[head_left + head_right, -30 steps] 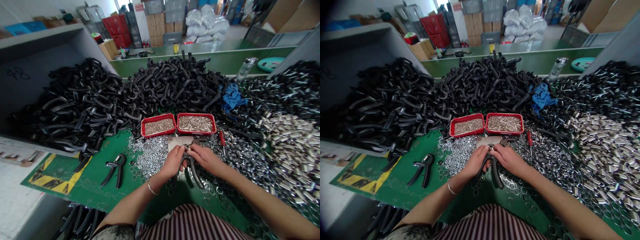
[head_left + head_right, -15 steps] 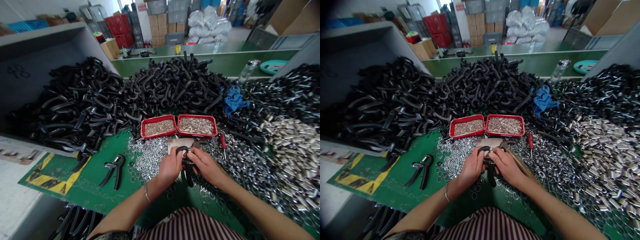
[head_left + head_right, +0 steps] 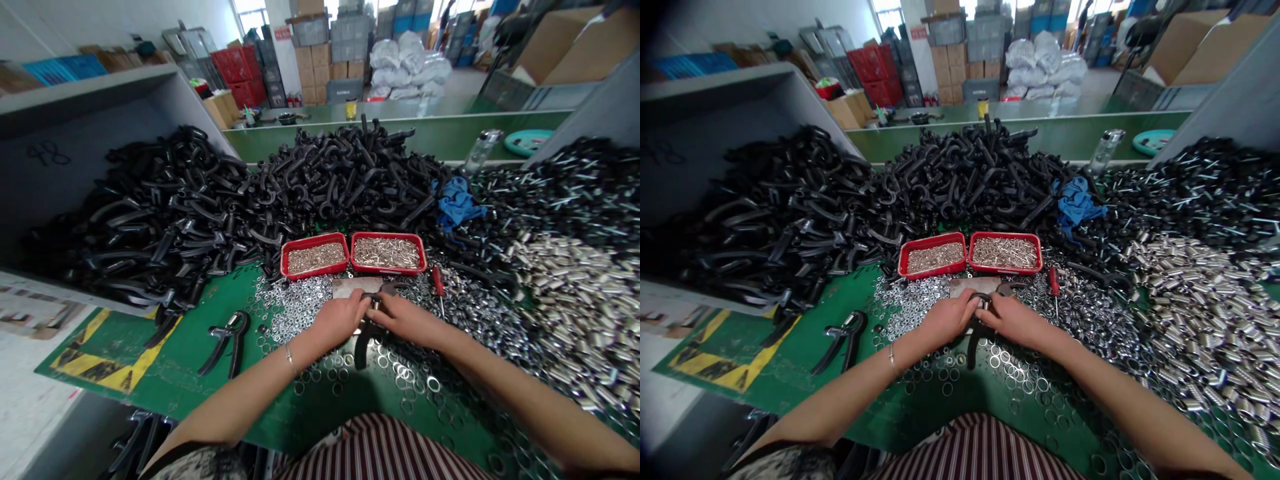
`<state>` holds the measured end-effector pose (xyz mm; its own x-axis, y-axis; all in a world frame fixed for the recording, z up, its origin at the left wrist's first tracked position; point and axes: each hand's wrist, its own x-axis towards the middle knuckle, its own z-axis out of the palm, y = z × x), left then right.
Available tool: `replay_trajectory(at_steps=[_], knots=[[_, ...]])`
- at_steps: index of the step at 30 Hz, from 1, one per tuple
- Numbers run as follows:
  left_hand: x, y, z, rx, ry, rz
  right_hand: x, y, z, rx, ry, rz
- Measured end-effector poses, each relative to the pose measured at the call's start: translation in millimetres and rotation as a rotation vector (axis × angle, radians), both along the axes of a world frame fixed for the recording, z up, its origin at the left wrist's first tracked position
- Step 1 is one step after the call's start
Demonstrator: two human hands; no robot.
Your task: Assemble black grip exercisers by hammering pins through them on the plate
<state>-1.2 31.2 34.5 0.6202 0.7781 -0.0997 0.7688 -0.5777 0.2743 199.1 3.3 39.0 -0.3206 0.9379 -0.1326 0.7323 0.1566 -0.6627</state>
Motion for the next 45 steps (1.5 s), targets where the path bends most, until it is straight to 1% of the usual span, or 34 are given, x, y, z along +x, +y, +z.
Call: replay_trajectory(at_steps=[2, 3, 5, 6, 8, 11, 14, 15, 17, 20, 23, 25, 26, 28, 30, 31, 33, 36, 37, 39, 40, 42, 43, 45], knots=[[3.1, 15.3, -2.0, 0.006, 0.018, 0.024, 25.6, 31.7, -1.7, 0.257, -0.162, -0.068], [3.9, 22.7, -1.0, 0.020, 0.025, 0.008, 38.6, 47.1, -1.9, 0.346, -0.224, -0.099], [6.4, 39.1, 5.2, 0.067, 0.027, -0.032, 59.4, 74.2, -2.3, 0.429, -0.326, -0.124], [9.6, 49.0, 10.0, 0.096, 0.024, -0.046, 65.3, 85.7, -3.1, 0.445, -0.375, -0.118], [22.0, 73.3, 19.7, 0.157, 0.028, -0.063, 66.3, 105.1, -5.3, 0.467, -0.474, -0.094], [52.3, 116.2, 26.6, 0.236, 0.071, -0.101, 48.7, 127.3, -8.3, 0.472, -0.603, -0.070], [78.9, 149.2, 19.5, 0.248, 0.120, -0.125, 30.4, 140.6, -11.4, 0.439, -0.660, -0.065], [83.8, 155.0, 14.9, 0.242, 0.128, -0.125, 27.3, 142.6, -13.0, 0.436, -0.666, -0.057], [87.0, 158.4, 4.8, 0.236, 0.133, -0.118, 25.6, 143.1, -17.2, 0.456, -0.671, -0.033], [81.1, 150.0, -7.2, 0.270, 0.090, -0.090, 27.4, 139.3, -24.3, 0.510, -0.688, -0.016], [75.9, 140.5, -12.6, 0.291, -0.010, -0.017, 26.7, 136.7, -29.4, 0.555, -0.673, -0.045], [76.5, 138.7, -13.4, 0.267, -0.063, 0.043, 26.1, 137.4, -30.3, 0.550, -0.615, -0.115], [77.1, 139.2, -13.1, 0.248, -0.081, 0.069, 26.8, 138.1, -29.6, 0.532, -0.566, -0.178], [76.6, 141.3, -11.1, 0.211, -0.138, 0.104, 31.1, 138.2, -25.4, 0.515, -0.421, -0.309], [70.3, 141.2, -7.9, 0.169, -0.254, 0.110, 38.6, 132.5, -18.6, 0.549, -0.253, -0.358], [64.4, 138.9, -6.4, 0.151, -0.328, 0.108, 42.4, 126.1, -15.1, 0.567, -0.177, -0.335], [48.0, 127.7, -4.5, 0.128, -0.474, 0.105, 47.7, 105.8, -10.7, 0.539, -0.065, -0.206], [19.5, 94.8, -7.3, 0.085, -0.634, 0.110, 44.7, 66.6, -14.2, 0.350, 0.042, -0.004], [11.2, 81.5, -9.5, 0.050, -0.673, 0.117, 41.4, 55.2, -17.6, 0.284, 0.067, 0.022], [-1.9, 55.6, -14.1, -0.068, -0.731, 0.168, 33.9, 40.0, -25.3, 0.206, 0.083, 0.015], [-6.6, 44.3, -16.1, -0.145, -0.750, 0.213, 30.7, 36.6, -28.8, 0.200, 0.074, 0.008], [-12.9, 27.2, -18.8, -0.286, -0.767, 0.307, 26.8, 36.8, -34.1, 0.241, 0.040, 0.027], [-14.8, 21.3, -19.7, -0.326, -0.767, 0.338, 26.1, 39.0, -35.8, 0.272, 0.023, 0.047], [-17.1, 13.8, -21.6, -0.311, -0.750, 0.348, 25.9, 44.4, -37.6, 0.308, -0.004, 0.082]])
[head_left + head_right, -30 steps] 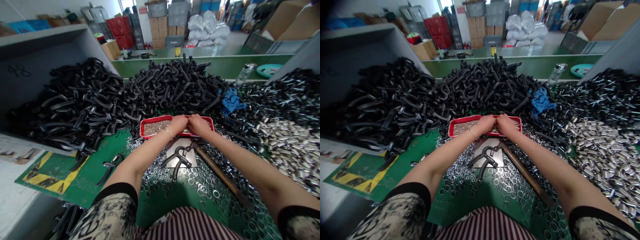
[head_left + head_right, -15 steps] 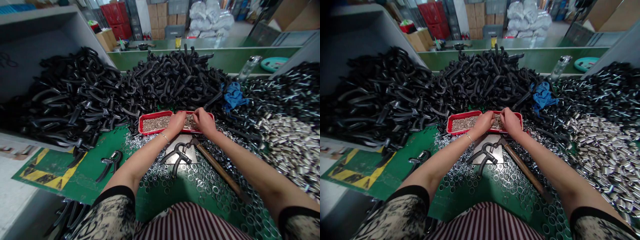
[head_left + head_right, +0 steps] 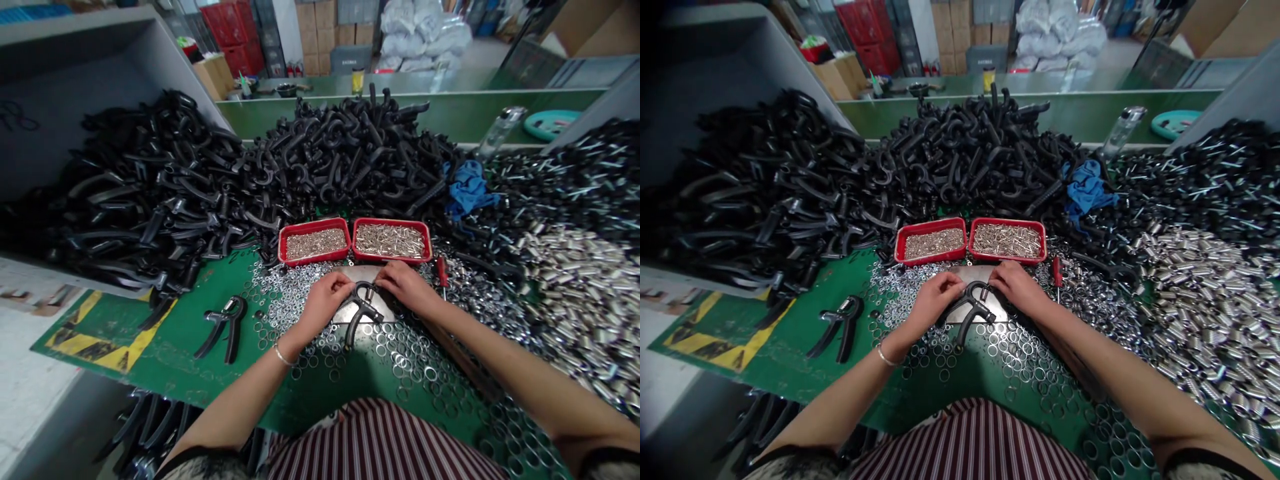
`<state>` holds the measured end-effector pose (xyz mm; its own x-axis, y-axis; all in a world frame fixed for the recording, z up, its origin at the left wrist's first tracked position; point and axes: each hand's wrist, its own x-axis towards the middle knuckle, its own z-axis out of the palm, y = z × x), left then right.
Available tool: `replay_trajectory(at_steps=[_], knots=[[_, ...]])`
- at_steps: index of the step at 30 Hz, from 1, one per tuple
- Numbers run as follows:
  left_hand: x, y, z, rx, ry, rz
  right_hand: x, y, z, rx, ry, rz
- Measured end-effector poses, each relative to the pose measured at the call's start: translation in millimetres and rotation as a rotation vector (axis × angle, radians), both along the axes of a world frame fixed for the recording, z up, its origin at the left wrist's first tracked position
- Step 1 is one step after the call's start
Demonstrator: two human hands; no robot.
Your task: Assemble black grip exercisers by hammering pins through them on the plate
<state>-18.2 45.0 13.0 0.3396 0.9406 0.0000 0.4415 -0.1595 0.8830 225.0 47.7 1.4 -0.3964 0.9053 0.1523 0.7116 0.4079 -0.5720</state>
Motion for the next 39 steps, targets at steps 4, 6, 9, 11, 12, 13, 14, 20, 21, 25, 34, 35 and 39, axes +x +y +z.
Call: replay_trajectory(at_steps=[4, 6, 9, 11, 12, 13, 14, 20, 21, 25, 34, 35, 39], knots=[[1.4, -5.8, -8.7, 0.160, 0.092, -0.024, -3.1, 4.3, 0.1, 0.014, -0.073, 0.006], [4.6, -7.4, -14.5, 0.218, 0.146, -0.040, -8.5, 2.4, 1.3, 0.027, -0.126, 0.003], [10.0, -9.6, -20.7, 0.284, 0.233, -0.056, -18.7, -2.7, 2.9, 0.104, -0.277, -0.001], [12.2, -10.8, -22.3, 0.317, 0.277, -0.052, -23.7, -5.3, 3.6, 0.172, -0.402, 0.039], [12.5, -11.5, -22.6, 0.330, 0.291, -0.048, -25.3, -5.8, 4.1, 0.198, -0.452, 0.073], [12.3, -12.4, -22.8, 0.339, 0.299, -0.046, -26.3, -5.8, 4.8, 0.215, -0.486, 0.111], [11.7, -13.8, -23.0, 0.346, 0.305, -0.045, -26.9, -5.1, 5.9, 0.221, -0.504, 0.145], [6.5, -26.5, -28.9, 0.476, 0.428, -0.141, -30.6, 8.3, 18.5, 0.113, -0.390, 0.111], [6.5, -26.6, -30.0, 0.513, 0.463, -0.189, -30.9, 10.2, 20.4, 0.085, -0.334, 0.090], [8.8, -11.5, -29.6, 0.608, 0.542, -0.342, -24.6, 8.8, 22.2, -0.069, -0.010, 0.019], [12.2, -22.1, -14.6, 0.647, 0.669, -0.439, 14.8, -20.9, 15.8, -0.378, 0.364, -0.242], [12.6, -30.5, -15.8, 0.639, 0.672, -0.388, 15.0, -22.1, 16.6, -0.379, 0.368, -0.246], [7.4, -43.1, -21.1, 0.604, 0.621, -0.294, 6.2, -22.9, 18.8, -0.359, 0.380, -0.243]])
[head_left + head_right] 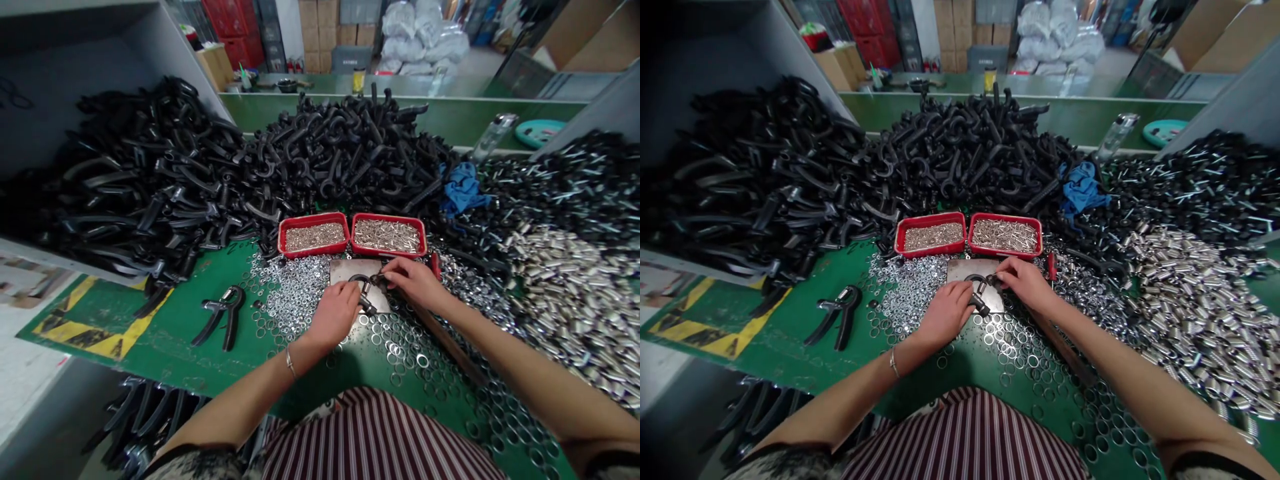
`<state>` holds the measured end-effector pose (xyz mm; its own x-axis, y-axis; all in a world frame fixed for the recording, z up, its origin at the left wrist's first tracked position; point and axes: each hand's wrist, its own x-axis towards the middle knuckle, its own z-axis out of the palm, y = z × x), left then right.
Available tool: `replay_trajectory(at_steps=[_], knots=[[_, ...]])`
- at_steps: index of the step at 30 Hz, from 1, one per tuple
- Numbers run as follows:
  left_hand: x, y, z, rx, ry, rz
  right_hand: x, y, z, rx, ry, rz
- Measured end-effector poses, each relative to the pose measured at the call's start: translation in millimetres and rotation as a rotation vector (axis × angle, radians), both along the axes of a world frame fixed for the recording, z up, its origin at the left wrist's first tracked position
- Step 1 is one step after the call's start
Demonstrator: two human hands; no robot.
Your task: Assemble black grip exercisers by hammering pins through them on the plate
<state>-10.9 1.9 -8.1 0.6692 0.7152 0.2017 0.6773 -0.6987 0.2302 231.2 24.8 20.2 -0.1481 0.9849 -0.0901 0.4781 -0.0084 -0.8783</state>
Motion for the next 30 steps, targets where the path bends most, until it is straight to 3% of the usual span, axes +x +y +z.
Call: replay_trajectory(at_steps=[5, 10, 15, 19, 24, 30], knots=[[-12.4, 23.6, 5.6, -0.126, -0.101, -0.118, -8.5, 3.5, -8.8, 0.229, -0.285, 0.085], [11.2, 37.6, 5.7, -0.155, -0.201, 0.128, -9.9, 12.9, -24.9, 0.394, -0.331, 0.062], [34.7, 49.2, -6.6, -0.228, -0.154, 0.140, -10.1, 11.8, -29.5, 0.350, -0.225, -0.049], [31.8, 53.1, -11.5, -0.242, -0.199, 0.098, -7.5, -8.7, -30.6, 0.259, -0.219, 0.025], [30.0, 38.2, -4.7, -0.186, -0.174, 0.168, 4.6, -16.1, -33.8, 0.302, -0.268, 0.001], [37.7, 14.6, 2.0, -0.158, -0.078, 0.301, -1.7, -10.9, -21.7, 0.049, -0.016, -0.035]])
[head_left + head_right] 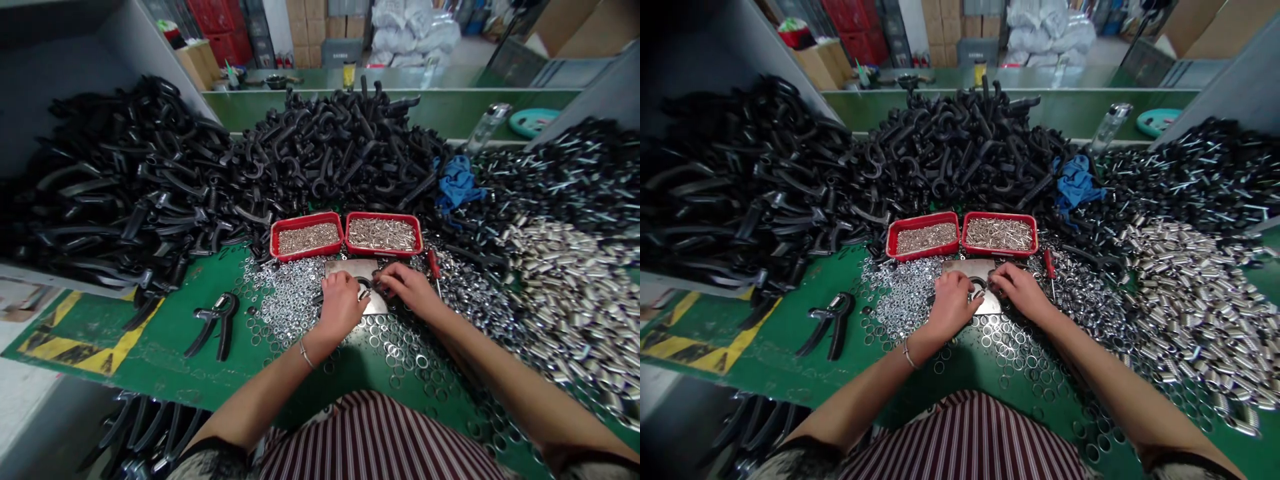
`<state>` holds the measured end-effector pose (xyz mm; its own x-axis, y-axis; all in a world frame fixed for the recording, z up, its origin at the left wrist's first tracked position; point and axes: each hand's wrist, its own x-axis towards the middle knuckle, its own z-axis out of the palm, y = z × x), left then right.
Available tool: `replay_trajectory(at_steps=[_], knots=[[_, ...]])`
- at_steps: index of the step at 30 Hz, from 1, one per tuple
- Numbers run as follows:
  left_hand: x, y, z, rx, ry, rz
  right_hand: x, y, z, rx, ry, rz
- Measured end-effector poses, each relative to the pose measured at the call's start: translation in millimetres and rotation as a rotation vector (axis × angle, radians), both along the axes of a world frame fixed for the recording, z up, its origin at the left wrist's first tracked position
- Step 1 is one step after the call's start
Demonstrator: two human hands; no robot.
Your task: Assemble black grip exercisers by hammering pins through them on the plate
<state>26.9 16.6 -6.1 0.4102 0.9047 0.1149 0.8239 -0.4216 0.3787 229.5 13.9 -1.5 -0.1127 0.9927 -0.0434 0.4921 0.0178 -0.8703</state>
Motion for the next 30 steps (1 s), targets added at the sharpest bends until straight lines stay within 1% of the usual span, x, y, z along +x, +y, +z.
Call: replay_trajectory(at_steps=[2, 5, 9, 12, 17, 20, 24, 28, 30], knots=[[1.6, -2.5, -1.6, -0.001, -0.001, -0.020, -9.1, -3.8, -0.6, -0.053, 0.013, 0.025], [2.5, -3.4, -5.7, 0.015, -0.028, -0.035, -17.7, -11.0, -6.5, -0.102, 0.006, 0.013], [2.9, -6.5, -10.3, 0.022, -0.060, -0.038, -18.5, -24.1, -10.1, -0.055, 0.007, -0.018], [2.7, -10.4, -12.4, 0.019, -0.058, -0.059, -19.3, -38.5, -4.6, -0.026, -0.035, -0.037], [0.6, -12.8, -12.2, 0.008, -0.063, -0.141, -23.0, -56.9, 5.7, -0.062, -0.037, -0.057], [0.8, -10.5, -8.8, 0.000, -0.036, -0.192, -20.6, -56.5, 2.6, -0.080, -0.018, -0.077], [3.7, -6.6, -4.9, 0.001, -0.005, -0.250, -15.1, -44.3, -7.1, -0.055, -0.026, -0.136], [5.3, -4.0, -4.8, -0.039, -0.063, -0.234, -12.9, -34.6, -12.8, 0.021, -0.080, -0.075], [5.1, -2.5, -5.0, -0.052, -0.068, -0.258, -12.2, -33.6, -14.9, 0.033, -0.085, -0.057]])
